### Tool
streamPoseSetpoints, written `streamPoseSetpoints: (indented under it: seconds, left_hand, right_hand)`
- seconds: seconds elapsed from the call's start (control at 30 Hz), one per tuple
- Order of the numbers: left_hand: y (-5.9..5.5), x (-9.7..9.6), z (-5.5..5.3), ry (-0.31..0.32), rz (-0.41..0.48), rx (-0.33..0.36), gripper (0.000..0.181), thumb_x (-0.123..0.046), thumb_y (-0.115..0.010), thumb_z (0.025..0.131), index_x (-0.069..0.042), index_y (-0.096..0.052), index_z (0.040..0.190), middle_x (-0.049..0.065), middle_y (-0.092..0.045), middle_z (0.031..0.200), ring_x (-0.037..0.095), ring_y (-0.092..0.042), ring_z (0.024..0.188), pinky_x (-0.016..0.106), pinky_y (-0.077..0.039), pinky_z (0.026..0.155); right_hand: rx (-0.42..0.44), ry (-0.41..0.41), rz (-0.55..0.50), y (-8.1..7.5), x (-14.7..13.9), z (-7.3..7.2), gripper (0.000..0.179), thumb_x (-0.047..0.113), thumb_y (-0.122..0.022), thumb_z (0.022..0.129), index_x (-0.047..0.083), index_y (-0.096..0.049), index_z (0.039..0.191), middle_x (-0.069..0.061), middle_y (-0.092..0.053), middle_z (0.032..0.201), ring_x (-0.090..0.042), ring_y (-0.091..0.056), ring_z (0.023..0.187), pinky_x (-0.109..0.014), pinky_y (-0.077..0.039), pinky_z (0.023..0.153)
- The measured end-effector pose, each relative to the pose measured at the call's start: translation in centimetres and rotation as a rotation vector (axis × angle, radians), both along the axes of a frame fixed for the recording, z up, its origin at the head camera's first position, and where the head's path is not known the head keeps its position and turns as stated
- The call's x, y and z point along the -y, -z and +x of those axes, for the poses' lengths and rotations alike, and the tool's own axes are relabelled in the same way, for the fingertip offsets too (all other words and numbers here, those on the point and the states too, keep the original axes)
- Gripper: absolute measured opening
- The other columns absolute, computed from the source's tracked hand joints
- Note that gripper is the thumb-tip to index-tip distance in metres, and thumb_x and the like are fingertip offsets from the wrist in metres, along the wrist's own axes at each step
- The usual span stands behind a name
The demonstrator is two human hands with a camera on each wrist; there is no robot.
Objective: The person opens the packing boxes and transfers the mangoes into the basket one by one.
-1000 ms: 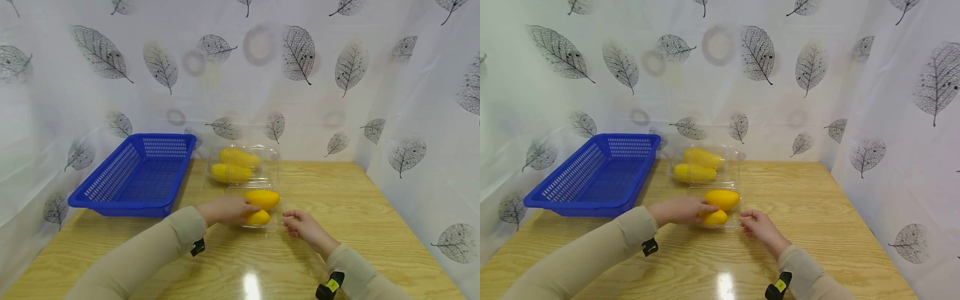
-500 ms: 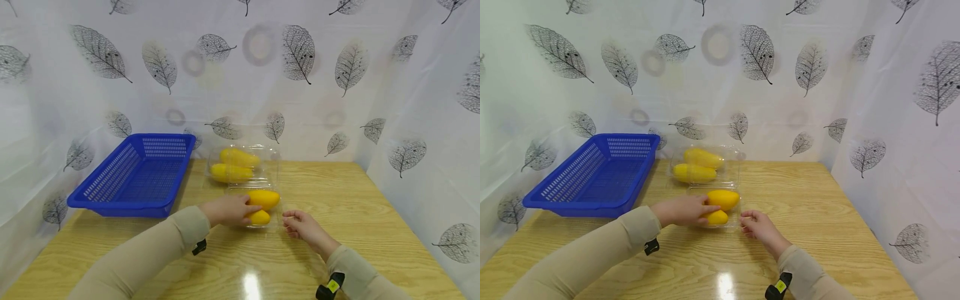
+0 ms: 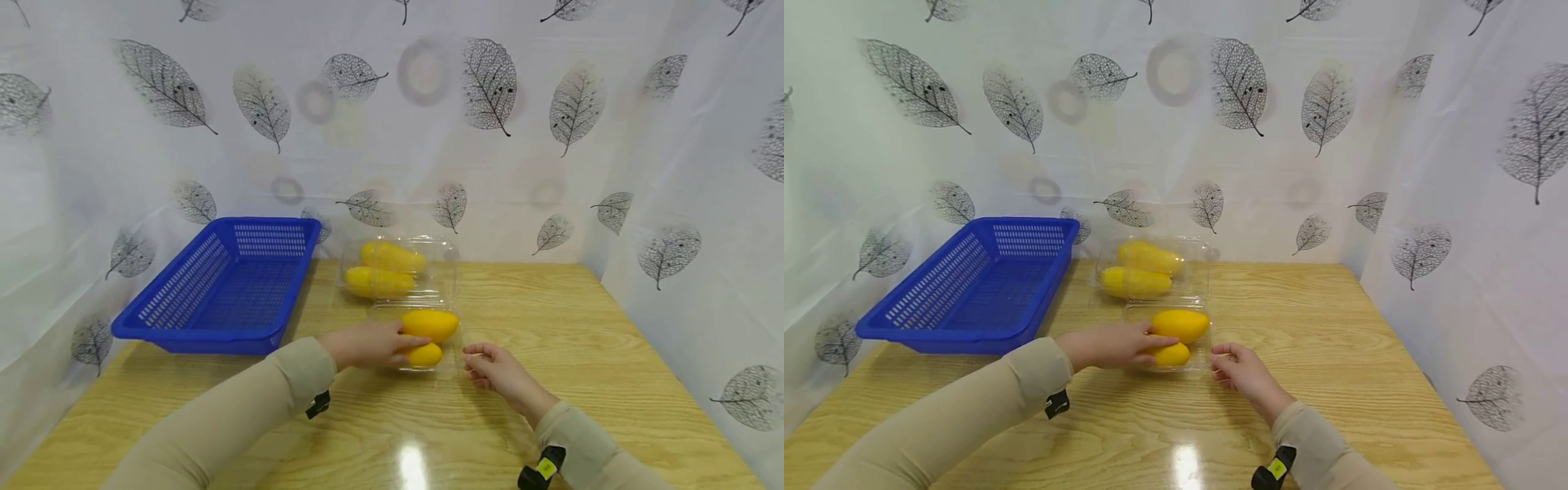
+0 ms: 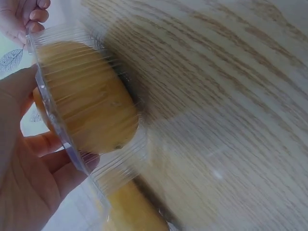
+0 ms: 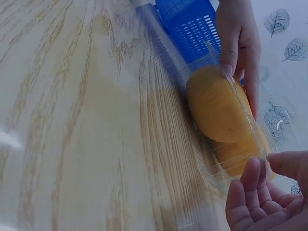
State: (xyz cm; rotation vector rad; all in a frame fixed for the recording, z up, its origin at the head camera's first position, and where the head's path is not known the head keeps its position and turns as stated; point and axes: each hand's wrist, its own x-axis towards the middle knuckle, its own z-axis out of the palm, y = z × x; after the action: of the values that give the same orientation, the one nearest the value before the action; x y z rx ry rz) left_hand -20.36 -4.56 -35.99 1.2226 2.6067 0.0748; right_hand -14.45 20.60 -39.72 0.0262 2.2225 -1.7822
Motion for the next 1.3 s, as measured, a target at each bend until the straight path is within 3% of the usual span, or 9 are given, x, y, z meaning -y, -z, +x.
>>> streamPoseSetpoints:
  seconds: [0.13, 0.33, 0.63, 1.03, 1.3]
  left_hand:
    - [-0.3, -0.2, -0.3, 0.040, -0.012, 0.021, 0.054, -0.034, -0.055, 0.093, -0.033, -0.037, 0.143, 0.013, -0.054, 0.120, 0.020, -0.055, 0.096, 0.038, -0.046, 0.088]
    - [-1.1, -0.9, -1.0, 0.147, -0.051, 0.004, 0.065, -0.020, -0.071, 0.082, -0.022, -0.044, 0.140, 0.005, -0.060, 0.096, 0.014, -0.052, 0.082, 0.028, -0.046, 0.081]
    - [-1.8, -1.0, -0.5, 0.116, -0.072, -0.008, 0.061, -0.019, -0.071, 0.083, -0.014, -0.045, 0.138, 0.008, -0.059, 0.115, 0.019, -0.055, 0.103, 0.032, -0.043, 0.094]
    - [-1.6, 0.0, -0.9, 0.159, -0.004, 0.003, 0.059, -0.021, -0.069, 0.084, -0.008, -0.045, 0.137, 0.010, -0.057, 0.121, 0.021, -0.054, 0.109, 0.033, -0.040, 0.098]
    - [-1.5, 0.2, -1.1, 0.165, 0.046, 0.013, 0.059, -0.020, -0.071, 0.080, -0.006, -0.049, 0.133, 0.007, -0.059, 0.118, 0.017, -0.055, 0.107, 0.029, -0.040, 0.097]
  right_hand:
    - [-0.002, -0.007, -0.004, -0.1, 0.0, 0.0, 0.040, 0.016, -0.049, 0.097, -0.011, -0.043, 0.126, -0.015, -0.057, 0.098, -0.019, -0.058, 0.080, -0.030, -0.051, 0.071]
    - [-0.007, -0.011, -0.006, -0.1, 0.1, 0.1, 0.039, 0.015, -0.048, 0.097, -0.012, -0.043, 0.126, -0.015, -0.057, 0.098, -0.018, -0.057, 0.080, -0.029, -0.051, 0.070]
    - [-0.016, -0.022, -0.021, 0.0, 0.0, 0.2, 0.040, 0.014, -0.048, 0.097, -0.013, -0.041, 0.126, -0.013, -0.057, 0.095, -0.018, -0.058, 0.080, -0.031, -0.052, 0.072]
    - [-0.021, -0.030, -0.043, 0.0, 0.0, 0.3, 0.038, 0.011, -0.047, 0.097, -0.014, -0.040, 0.124, -0.011, -0.057, 0.090, -0.018, -0.060, 0.081, -0.033, -0.053, 0.074]
    - [-0.023, -0.047, -0.050, 0.0, -0.1, 0.3, 0.039, 0.012, -0.046, 0.097, -0.015, -0.040, 0.124, -0.012, -0.057, 0.092, -0.018, -0.060, 0.083, -0.033, -0.053, 0.076]
